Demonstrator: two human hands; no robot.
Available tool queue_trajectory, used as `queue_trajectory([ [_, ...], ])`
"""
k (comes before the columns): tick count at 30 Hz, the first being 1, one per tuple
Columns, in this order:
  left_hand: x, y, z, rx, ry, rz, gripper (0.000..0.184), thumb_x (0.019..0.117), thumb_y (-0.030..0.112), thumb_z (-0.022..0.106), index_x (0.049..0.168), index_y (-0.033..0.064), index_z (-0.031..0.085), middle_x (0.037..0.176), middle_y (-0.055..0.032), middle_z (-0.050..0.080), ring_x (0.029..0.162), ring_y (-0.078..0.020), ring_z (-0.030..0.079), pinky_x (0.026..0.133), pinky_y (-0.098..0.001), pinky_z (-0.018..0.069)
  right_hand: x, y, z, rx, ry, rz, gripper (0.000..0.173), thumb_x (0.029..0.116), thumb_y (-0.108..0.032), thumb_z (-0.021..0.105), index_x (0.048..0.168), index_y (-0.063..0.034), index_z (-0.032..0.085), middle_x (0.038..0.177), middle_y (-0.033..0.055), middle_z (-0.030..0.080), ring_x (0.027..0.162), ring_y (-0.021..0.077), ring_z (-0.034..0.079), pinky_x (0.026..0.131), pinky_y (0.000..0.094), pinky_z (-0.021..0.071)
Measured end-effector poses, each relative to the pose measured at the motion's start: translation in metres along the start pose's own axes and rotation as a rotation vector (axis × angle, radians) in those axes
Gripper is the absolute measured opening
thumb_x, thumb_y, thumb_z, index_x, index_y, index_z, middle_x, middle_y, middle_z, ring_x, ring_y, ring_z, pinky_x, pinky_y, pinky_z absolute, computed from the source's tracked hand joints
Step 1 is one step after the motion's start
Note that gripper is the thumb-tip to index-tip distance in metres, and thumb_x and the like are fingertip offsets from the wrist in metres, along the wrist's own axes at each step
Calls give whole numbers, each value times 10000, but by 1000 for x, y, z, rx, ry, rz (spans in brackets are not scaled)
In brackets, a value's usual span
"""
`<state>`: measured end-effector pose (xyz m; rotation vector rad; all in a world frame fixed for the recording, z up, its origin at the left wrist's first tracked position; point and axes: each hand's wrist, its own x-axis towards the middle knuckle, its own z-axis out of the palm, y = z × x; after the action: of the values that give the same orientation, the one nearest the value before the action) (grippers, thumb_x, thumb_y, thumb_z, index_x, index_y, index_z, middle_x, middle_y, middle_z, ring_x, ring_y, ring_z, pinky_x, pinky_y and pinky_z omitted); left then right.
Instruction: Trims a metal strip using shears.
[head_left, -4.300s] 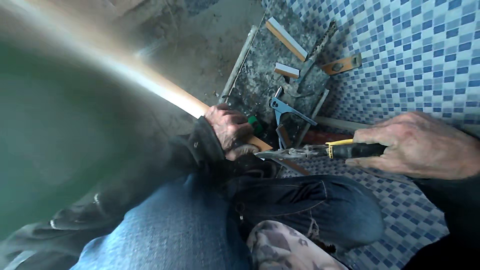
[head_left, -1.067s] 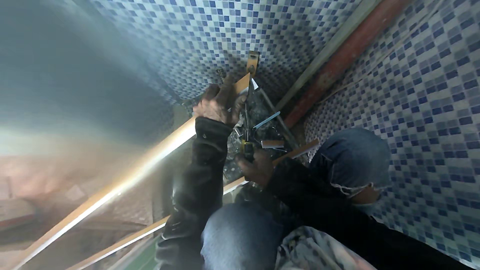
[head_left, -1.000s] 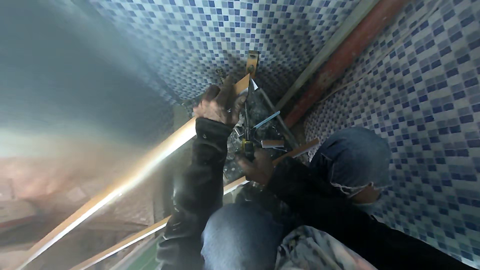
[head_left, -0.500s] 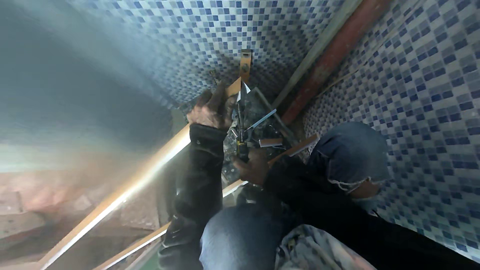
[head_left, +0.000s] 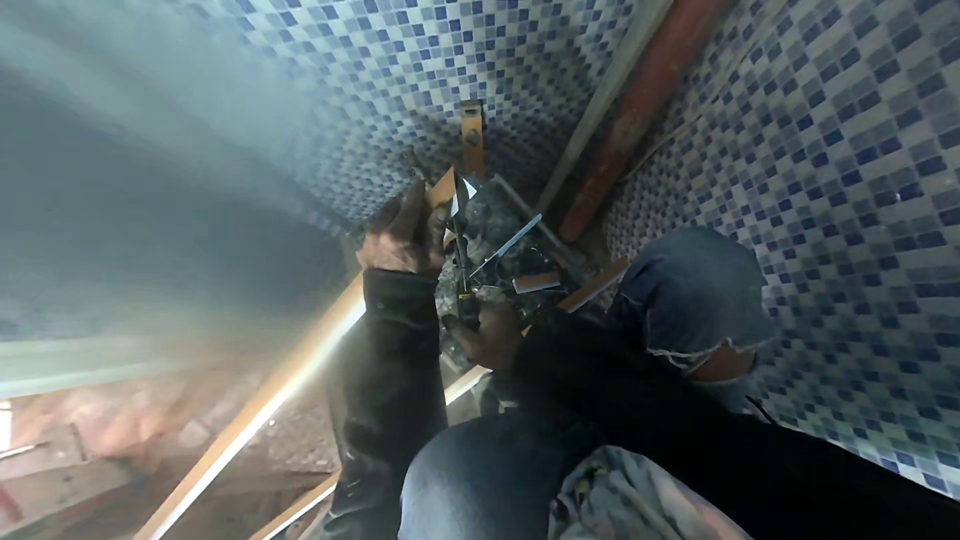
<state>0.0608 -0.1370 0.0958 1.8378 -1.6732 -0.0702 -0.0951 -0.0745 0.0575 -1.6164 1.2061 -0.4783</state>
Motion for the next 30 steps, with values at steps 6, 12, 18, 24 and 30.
queue_trajectory([
  [6, -3, -3, 7, 4, 21, 36, 560, 1034, 502, 507, 1378, 86, 655, 1120, -244, 726, 961, -430, 713, 768, -615, 544, 0, 3, 6, -16, 6, 5, 403, 983, -404, 654, 969, -5, 705, 746, 120, 684, 705, 238, 684, 691, 484, 566],
  [12, -5, 0, 5, 11, -19, 1, 553, 1033, 512, 495, 1374, 110, 662, 1111, -240, 726, 967, -427, 711, 788, -626, 542, 7, 15, 7, 36, 37, -101, 339, 980, -327, 653, 1025, 5, 707, 821, 142, 695, 743, 259, 690, 696, 494, 580],
  [18, -6, -1, 7, 4, -16, 8, 556, 1034, 508, 502, 1372, 98, 663, 1096, -247, 730, 941, -435, 714, 771, -625, 539, 8, 17, 8, -8, 52, -61, 416, 989, -403, 634, 907, 3, 669, 704, 116, 640, 650, 253, 655, 618, 490, 549],
  [24, -5, 0, 6, 6, -31, 12, 556, 1037, 499, 491, 1377, 91, 657, 1106, -246, 728, 962, -433, 713, 789, -617, 543, 9, 20, 11, -34, 83, -81, 431, 980, -434, 647, 949, -6, 683, 677, 111, 652, 620, 248, 664, 598, 491, 551],
  [30, -9, -6, 9, -72, -76, 32, 549, 1040, 491, 497, 1352, 73, 670, 1118, -246, 731, 992, -423, 716, 852, -611, 549, 17, 22, -1, 55, 49, -81, 336, 969, -315, 672, 1031, 14, 693, 780, 130, 691, 691, 236, 687, 658, 468, 587],
])
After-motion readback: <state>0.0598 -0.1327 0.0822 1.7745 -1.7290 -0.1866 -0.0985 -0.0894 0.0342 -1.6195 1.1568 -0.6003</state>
